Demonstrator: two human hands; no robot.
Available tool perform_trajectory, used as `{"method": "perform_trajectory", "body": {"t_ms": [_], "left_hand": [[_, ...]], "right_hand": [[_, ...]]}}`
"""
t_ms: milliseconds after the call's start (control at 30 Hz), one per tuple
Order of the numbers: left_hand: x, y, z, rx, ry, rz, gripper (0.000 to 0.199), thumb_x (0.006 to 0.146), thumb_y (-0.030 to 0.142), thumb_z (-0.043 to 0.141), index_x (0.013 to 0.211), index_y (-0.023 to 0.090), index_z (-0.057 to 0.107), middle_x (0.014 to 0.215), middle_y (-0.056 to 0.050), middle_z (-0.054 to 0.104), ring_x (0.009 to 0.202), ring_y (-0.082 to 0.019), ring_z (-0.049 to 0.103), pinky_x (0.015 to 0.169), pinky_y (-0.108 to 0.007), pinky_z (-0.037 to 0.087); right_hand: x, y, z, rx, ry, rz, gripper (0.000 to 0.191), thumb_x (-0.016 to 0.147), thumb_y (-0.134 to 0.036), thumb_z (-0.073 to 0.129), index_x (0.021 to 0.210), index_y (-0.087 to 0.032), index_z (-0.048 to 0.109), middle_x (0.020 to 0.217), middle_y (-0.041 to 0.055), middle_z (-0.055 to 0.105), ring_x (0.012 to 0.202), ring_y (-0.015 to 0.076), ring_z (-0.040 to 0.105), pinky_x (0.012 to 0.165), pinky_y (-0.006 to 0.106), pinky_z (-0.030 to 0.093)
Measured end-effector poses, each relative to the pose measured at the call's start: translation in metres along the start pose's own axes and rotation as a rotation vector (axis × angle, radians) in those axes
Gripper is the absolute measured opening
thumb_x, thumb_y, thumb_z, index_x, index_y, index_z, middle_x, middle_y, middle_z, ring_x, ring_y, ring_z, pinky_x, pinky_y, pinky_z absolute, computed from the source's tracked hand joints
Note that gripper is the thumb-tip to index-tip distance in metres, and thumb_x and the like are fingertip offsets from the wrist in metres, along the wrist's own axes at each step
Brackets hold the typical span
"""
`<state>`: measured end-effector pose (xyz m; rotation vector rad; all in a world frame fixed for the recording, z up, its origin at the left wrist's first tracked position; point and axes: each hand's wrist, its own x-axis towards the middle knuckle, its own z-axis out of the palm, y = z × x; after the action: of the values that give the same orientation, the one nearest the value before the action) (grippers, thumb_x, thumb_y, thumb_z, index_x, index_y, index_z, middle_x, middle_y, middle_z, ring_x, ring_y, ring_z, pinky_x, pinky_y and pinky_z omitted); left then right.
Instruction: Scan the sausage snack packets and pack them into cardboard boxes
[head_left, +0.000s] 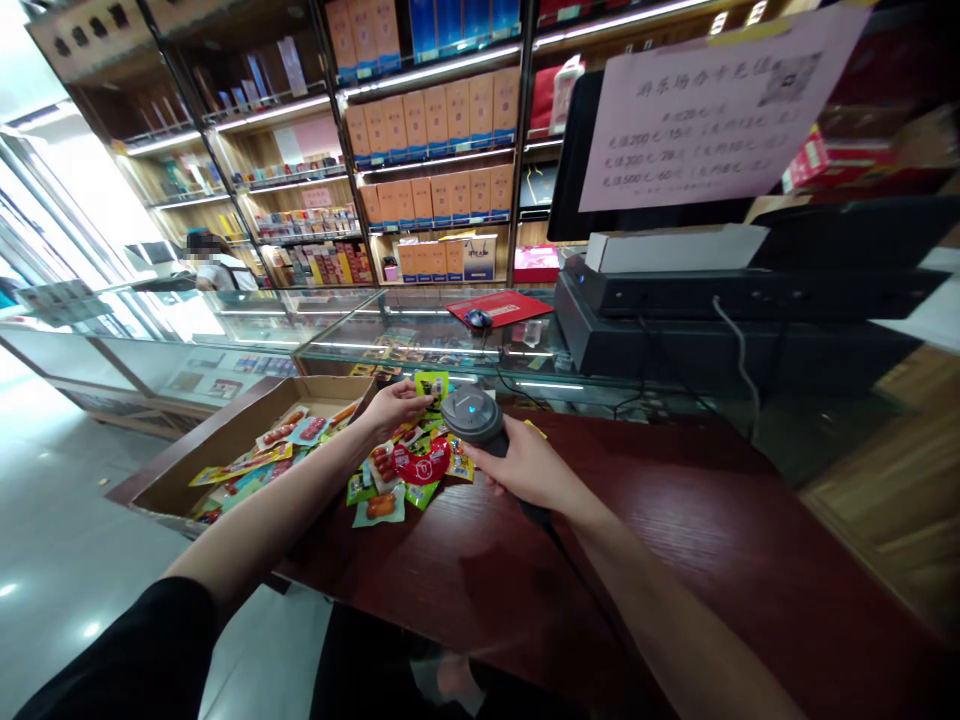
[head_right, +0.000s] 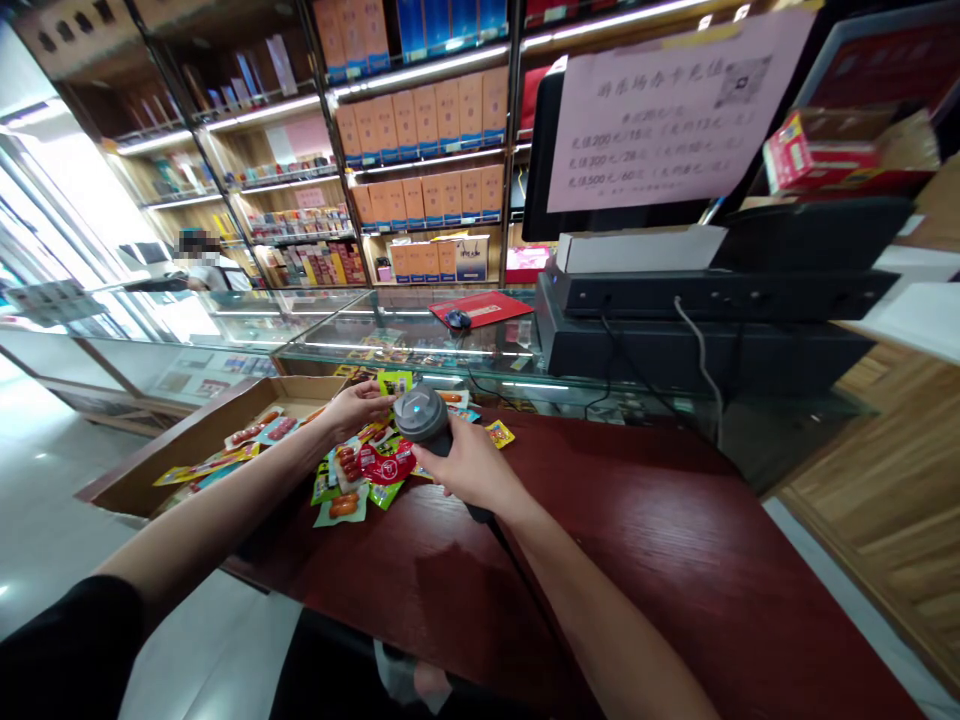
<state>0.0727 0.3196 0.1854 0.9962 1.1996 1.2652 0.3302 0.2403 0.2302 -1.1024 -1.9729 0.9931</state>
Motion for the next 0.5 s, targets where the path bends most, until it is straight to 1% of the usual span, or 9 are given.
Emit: {"method": "perform_trajectory", "body": {"t_ms": [133, 233, 300, 400, 500], "left_hand": [[-0.0016, 0.0029, 0.0021, 0.049, -0.027, -0.001, 0.043, 0.053, 0.020, 0.094, 0.085, 0.013, 0.067, 0.084, -0.006, 0.073, 0.058, -0.010, 0.063, 0.050, -0.018, 0.044], [-0.0019, 0.0033, 0.0022, 0.063, -0.059, 0.006, 0.042, 0.054, 0.021, 0.093, 0.087, 0.012, 0.068, 0.087, -0.008, 0.073, 0.059, -0.010, 0.063, 0.050, -0.018, 0.043], [-0.0019, 0.0027, 0.0015, 0.022, -0.055, 0.012, 0.042, 0.053, 0.023, 0.094, 0.082, 0.013, 0.066, 0.081, -0.005, 0.072, 0.058, -0.009, 0.062, 0.051, -0.018, 0.044], [-0.0016, 0.0010, 0.0002, -0.026, -0.021, 0.015, 0.045, 0.048, 0.024, 0.097, 0.076, 0.015, 0.062, 0.071, 0.000, 0.068, 0.055, -0.007, 0.061, 0.052, -0.018, 0.045], [-0.0014, 0.0002, -0.0018, -0.022, -0.008, 0.018, 0.048, 0.047, 0.026, 0.097, 0.076, 0.015, 0.061, 0.073, -0.001, 0.070, 0.057, -0.008, 0.063, 0.053, -0.018, 0.047]], "right_hand": [[-0.0005, -0.0007, -0.0005, -0.011, 0.026, -0.009, 0.030, 0.080, -0.036, 0.069, 0.101, -0.014, 0.068, 0.070, 0.0059, 0.071, 0.058, 0.0206, 0.067, 0.056, 0.030, 0.050], [-0.0004, -0.0002, -0.0004, -0.017, 0.019, -0.003, 0.030, 0.080, -0.038, 0.069, 0.099, -0.014, 0.068, 0.069, 0.0060, 0.071, 0.056, 0.0206, 0.066, 0.054, 0.030, 0.049], [-0.0001, 0.0003, -0.0002, -0.017, 0.012, 0.006, 0.032, 0.080, -0.039, 0.068, 0.100, -0.014, 0.068, 0.068, 0.0059, 0.070, 0.055, 0.0207, 0.066, 0.054, 0.030, 0.049], [0.0005, 0.0011, 0.0002, -0.008, 0.012, 0.007, 0.035, 0.080, -0.038, 0.069, 0.105, -0.013, 0.068, 0.067, 0.0055, 0.070, 0.056, 0.0211, 0.067, 0.057, 0.031, 0.051], [0.0007, 0.0023, 0.0008, 0.016, -0.004, 0.010, 0.037, 0.081, -0.037, 0.069, 0.109, -0.013, 0.067, 0.065, 0.0047, 0.070, 0.055, 0.0206, 0.067, 0.057, 0.031, 0.052]]}}
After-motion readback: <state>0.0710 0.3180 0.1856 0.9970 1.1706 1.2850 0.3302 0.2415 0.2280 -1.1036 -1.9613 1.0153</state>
